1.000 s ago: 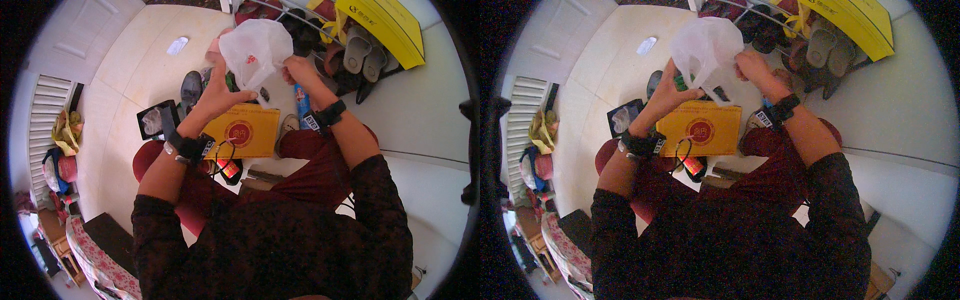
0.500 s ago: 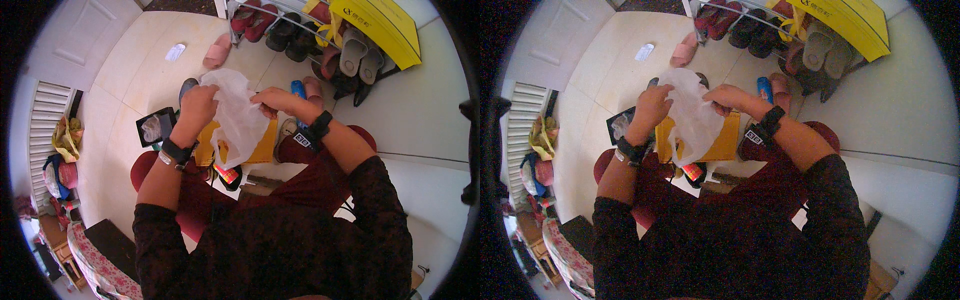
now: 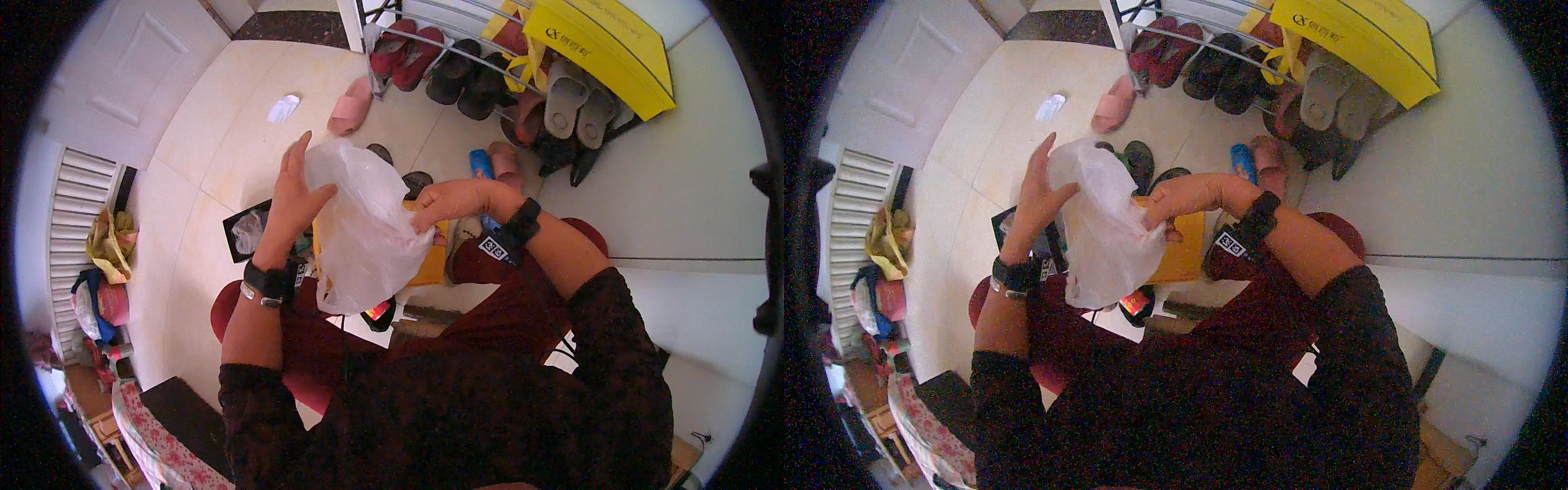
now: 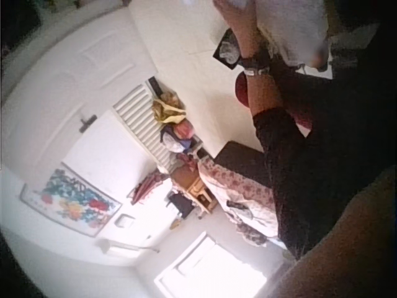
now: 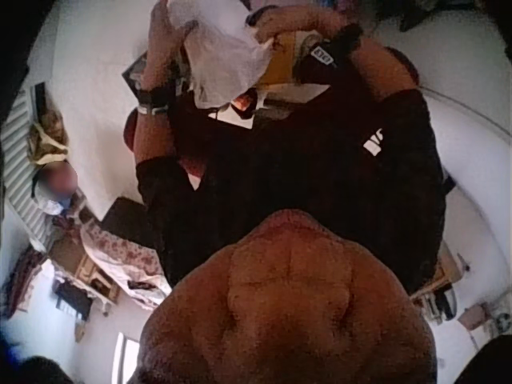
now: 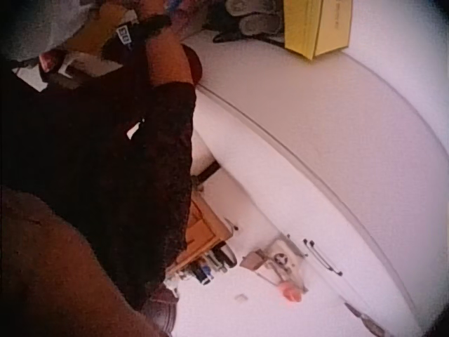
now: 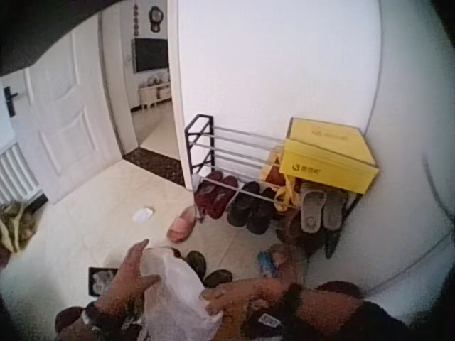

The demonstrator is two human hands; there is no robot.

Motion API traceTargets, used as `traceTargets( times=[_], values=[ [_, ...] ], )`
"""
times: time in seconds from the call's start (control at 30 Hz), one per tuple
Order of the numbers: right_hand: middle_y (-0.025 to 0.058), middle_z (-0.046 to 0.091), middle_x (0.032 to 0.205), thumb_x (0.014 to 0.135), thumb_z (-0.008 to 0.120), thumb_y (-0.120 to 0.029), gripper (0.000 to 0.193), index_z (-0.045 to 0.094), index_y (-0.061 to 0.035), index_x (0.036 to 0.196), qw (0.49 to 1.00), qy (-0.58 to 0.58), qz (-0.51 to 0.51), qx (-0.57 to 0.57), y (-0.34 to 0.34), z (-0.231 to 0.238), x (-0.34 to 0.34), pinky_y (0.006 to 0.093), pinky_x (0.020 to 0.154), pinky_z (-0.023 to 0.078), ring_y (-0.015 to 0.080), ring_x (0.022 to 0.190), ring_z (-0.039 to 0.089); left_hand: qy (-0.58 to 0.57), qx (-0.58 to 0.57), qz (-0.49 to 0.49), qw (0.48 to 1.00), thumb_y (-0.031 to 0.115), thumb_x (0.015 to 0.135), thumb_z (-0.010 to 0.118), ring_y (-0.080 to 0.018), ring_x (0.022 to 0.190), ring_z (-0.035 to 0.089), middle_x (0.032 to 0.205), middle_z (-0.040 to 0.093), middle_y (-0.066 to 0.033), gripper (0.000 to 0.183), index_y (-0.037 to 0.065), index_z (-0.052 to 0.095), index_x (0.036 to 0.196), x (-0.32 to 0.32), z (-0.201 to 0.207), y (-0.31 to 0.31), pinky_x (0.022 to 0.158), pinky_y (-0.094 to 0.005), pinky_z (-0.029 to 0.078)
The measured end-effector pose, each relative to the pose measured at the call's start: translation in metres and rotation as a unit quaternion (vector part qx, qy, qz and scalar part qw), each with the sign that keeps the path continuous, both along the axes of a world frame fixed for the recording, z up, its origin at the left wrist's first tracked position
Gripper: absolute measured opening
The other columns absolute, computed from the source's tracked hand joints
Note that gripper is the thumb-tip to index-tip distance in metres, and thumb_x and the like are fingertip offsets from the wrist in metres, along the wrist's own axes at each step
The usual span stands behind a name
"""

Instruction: The person sits on the floor and organizes footwear and boxes near a shoe rack. They move slippers and shoes, open a yellow box to check its contents, wipe the box with a cloth, and place items back on the rack.

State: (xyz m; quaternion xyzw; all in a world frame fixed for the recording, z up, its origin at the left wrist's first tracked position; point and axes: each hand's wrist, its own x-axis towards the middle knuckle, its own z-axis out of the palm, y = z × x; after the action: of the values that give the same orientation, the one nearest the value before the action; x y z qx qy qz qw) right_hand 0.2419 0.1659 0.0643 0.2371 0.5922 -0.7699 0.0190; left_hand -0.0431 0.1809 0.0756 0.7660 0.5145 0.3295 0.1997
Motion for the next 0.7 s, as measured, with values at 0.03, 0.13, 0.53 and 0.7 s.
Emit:
traceTargets(
  times=[0.03,0.13,0.53,0.7],
  values=[
    [0.007,0.064,0.073,0.088,0.058,-0.029,0.032,0.067,0.0016,0.089,1.0,-0.001,0.006,0.003,0.0,-0.001,0.001,0.03,0.067,0.049,0.0159,0.064,0.06,-0.012,-0.08,-0.008,0.997,0.01,0.071,0.071,-0.0259,0.103,0.054,0.113,0.053,-0.0156,0.073,0.01,0.043,0.138,0.001,0.0,-0.004,0.087,-0.0337,0.046],
    [0.0076,0.065,0.074,0.088,0.057,-0.03,0.033,0.068,0.0013,0.089,0.999,0.006,-0.032,0.029,0.0,-0.011,0.006,0.0311,0.067,0.05,0.016,0.066,0.062,-0.046,-0.238,-0.017,0.97,0.011,0.077,0.068,-0.0148,0.078,0.054,0.086,0.055,-0.0067,0.056,0.008,0.052,0.13,0.004,0.002,-0.015,0.07,-0.0268,0.045],
    [0.0189,0.065,0.099,0.088,0.055,-0.032,0.032,0.063,-0.007,0.105,0.749,-0.194,-0.457,0.439,0.022,-0.072,0.036,0.047,0.085,0.048,0.0394,0.092,0.061,-0.411,-0.281,0.123,0.858,0.014,0.094,0.054,-0.013,0.085,0.062,0.1,0.065,-0.0074,0.026,0.002,0.057,0.116,-0.024,0.0,-0.015,0.073,-0.0242,0.051],
    [0.0193,0.061,0.111,0.087,0.059,-0.033,0.04,0.056,-0.0055,0.117,0.712,-0.057,-0.386,0.584,-0.004,-0.064,-0.007,0.0428,0.091,0.046,0.0377,0.101,0.059,-0.402,-0.338,0.1,0.845,0.02,0.094,0.053,-0.0173,0.096,0.061,0.109,0.062,-0.0094,0.034,0.002,0.052,0.124,-0.023,0.009,-0.013,0.079,-0.0298,0.053]
  ],
)
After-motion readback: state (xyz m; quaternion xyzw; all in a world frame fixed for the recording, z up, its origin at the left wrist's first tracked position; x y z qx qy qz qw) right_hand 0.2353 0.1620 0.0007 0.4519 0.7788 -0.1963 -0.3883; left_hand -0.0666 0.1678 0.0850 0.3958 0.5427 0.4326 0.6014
